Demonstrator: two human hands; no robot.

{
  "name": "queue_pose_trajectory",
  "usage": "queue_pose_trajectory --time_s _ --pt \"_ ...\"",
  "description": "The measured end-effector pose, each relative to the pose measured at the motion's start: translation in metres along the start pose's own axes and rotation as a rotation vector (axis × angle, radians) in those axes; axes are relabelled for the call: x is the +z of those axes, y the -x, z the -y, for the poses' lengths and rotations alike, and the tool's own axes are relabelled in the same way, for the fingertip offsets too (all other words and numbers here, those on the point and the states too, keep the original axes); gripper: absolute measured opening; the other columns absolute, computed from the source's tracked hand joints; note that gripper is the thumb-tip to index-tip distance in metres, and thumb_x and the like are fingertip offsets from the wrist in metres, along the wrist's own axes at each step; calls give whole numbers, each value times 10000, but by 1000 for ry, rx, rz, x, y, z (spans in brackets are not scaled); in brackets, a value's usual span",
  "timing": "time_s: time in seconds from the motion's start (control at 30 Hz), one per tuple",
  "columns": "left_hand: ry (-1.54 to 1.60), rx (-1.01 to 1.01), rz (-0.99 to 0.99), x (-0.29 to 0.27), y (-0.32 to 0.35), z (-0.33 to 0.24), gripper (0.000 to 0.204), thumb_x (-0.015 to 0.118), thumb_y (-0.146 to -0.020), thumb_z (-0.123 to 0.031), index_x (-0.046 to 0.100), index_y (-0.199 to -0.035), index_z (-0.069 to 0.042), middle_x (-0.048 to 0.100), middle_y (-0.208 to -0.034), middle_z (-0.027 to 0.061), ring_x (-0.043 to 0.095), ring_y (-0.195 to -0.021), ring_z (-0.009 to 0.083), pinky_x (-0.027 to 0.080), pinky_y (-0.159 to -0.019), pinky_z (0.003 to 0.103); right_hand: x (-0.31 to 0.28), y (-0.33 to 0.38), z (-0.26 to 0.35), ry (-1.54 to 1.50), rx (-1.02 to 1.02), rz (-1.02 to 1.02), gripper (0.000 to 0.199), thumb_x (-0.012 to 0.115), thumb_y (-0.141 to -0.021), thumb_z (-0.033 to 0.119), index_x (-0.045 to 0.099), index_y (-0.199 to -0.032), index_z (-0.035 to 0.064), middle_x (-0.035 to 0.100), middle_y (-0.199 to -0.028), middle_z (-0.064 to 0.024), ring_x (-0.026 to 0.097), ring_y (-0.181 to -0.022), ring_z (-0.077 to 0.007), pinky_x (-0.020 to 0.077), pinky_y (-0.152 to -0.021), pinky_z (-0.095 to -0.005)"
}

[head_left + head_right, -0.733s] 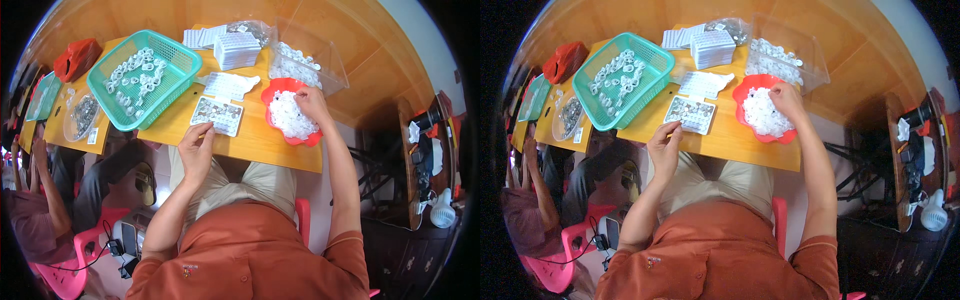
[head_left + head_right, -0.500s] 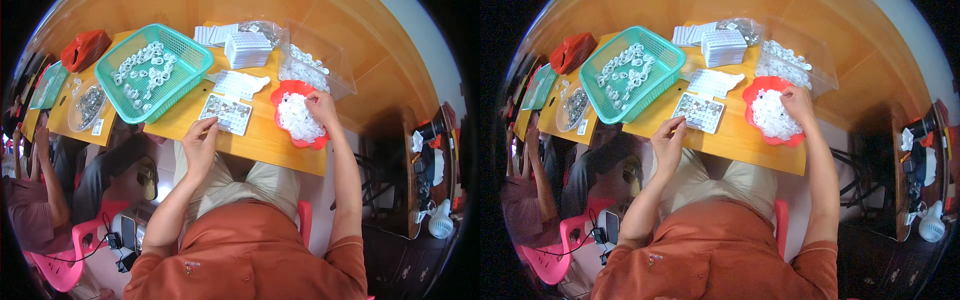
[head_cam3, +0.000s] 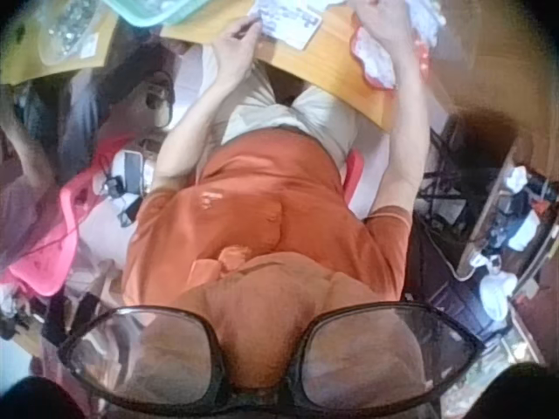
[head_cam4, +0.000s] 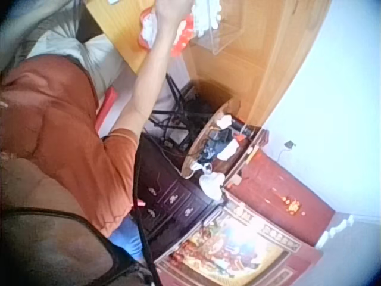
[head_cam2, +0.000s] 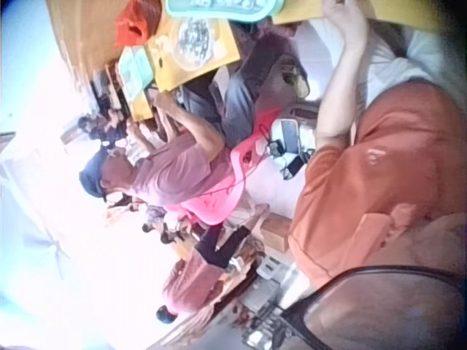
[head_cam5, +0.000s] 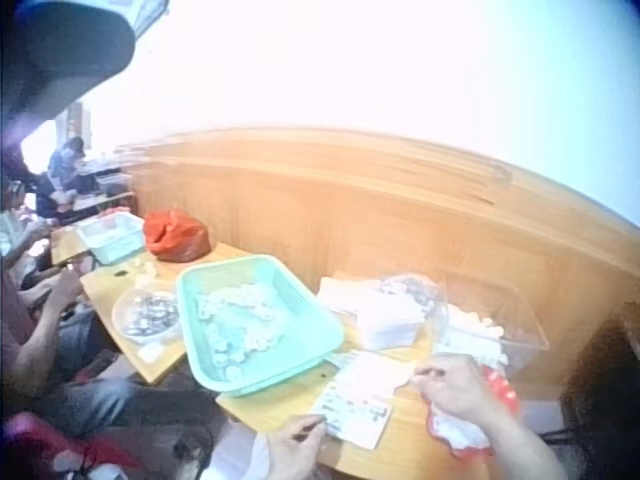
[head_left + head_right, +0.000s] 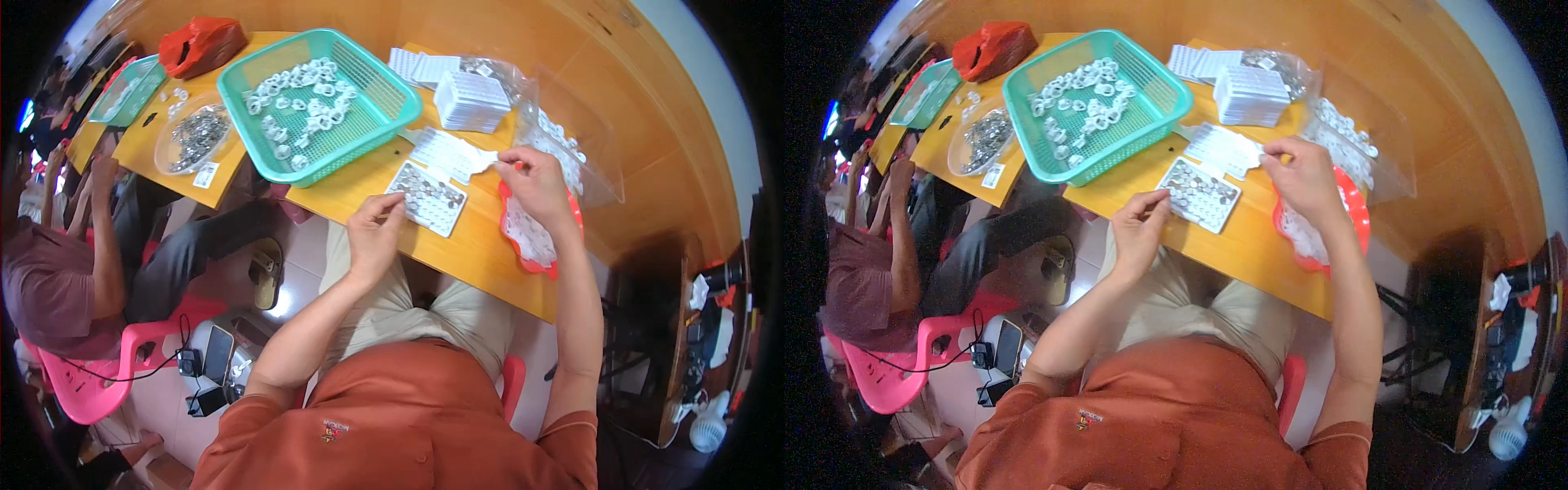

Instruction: Assembling small white plastic components by hand at a workbench.

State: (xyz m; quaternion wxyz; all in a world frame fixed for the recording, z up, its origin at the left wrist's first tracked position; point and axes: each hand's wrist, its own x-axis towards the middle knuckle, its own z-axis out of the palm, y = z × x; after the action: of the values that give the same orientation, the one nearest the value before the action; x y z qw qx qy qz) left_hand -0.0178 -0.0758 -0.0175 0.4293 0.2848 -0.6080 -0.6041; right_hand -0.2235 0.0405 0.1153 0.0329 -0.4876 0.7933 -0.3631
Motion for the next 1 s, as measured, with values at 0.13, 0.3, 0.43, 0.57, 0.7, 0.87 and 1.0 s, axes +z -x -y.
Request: queue_pose_trajectory --time_s 0.13,0.3,0.43,0.57,0.7,0.87,1.0 --pt "38 3 -12 -2 3 8 151 641 -845 -32 681 -980 22 668 -920 109 637 -808 155 498 -707 253 42 -40 59 -57 -262 110 161 681 -796 110 681 -904 -10 668 -784 -97 599 -673 -141 469 -611 -275" --pt "16 20 0 1 8 1 158 645 -833 -32 684 -978 18 671 -896 120 643 -756 176 504 -681 268 98 -93 104 -49 -374 222 197 685 -767 145 688 -903 3 677 -796 -116 632 -702 -208 487 -654 -324" --pt "-8 78 16 5 11 2 143 653 -821 -38 689 -949 16 675 -885 137 659 -753 203 517 -667 282 154 -133 96 78 -357 373 257 667 -745 128 688 -982 31 684 -851 -132 654 -826 -298 495 -743 -384" --pt "-16 116 30 8 11 -2 126 639 -813 -19 686 -924 18 675 -863 138 661 -736 229 516 -654 289 191 -163 86 344 -261 547 424 621 -738 110 649 -1157 166 652 -1112 -144 596 -1067 -330 468 -931 -439" --pt "-2 111 40 7 8 -4 124 639 -817 -15 686 -928 14 672 -858 125 643 -686 205 508 -627 281 213 -173 81 451 -229 584 520 581 -737 77 592 -1244 194 582 -1247 -139 528 -1178 -318 434 -983 -431" --pt "-4 62 74 5 5 -5 153 637 -823 4 691 -967 9 668 -901 104 639 -767 166 509 -678 254 225 -181 81 454 -292 505 338 584 -726 58 664 -1048 121 648 -1086 -167 599 -1050 -355 482 -883 -455" --pt "-10 72 77 6 4 -6 153 641 -816 8 692 -961 10 668 -882 109 642 -761 169 509 -672 255 231 -188 77 458 -254 538 220 592 -713 52 661 -921 79 660 -1005 -184 619 -986 -371 490 -817 -480"
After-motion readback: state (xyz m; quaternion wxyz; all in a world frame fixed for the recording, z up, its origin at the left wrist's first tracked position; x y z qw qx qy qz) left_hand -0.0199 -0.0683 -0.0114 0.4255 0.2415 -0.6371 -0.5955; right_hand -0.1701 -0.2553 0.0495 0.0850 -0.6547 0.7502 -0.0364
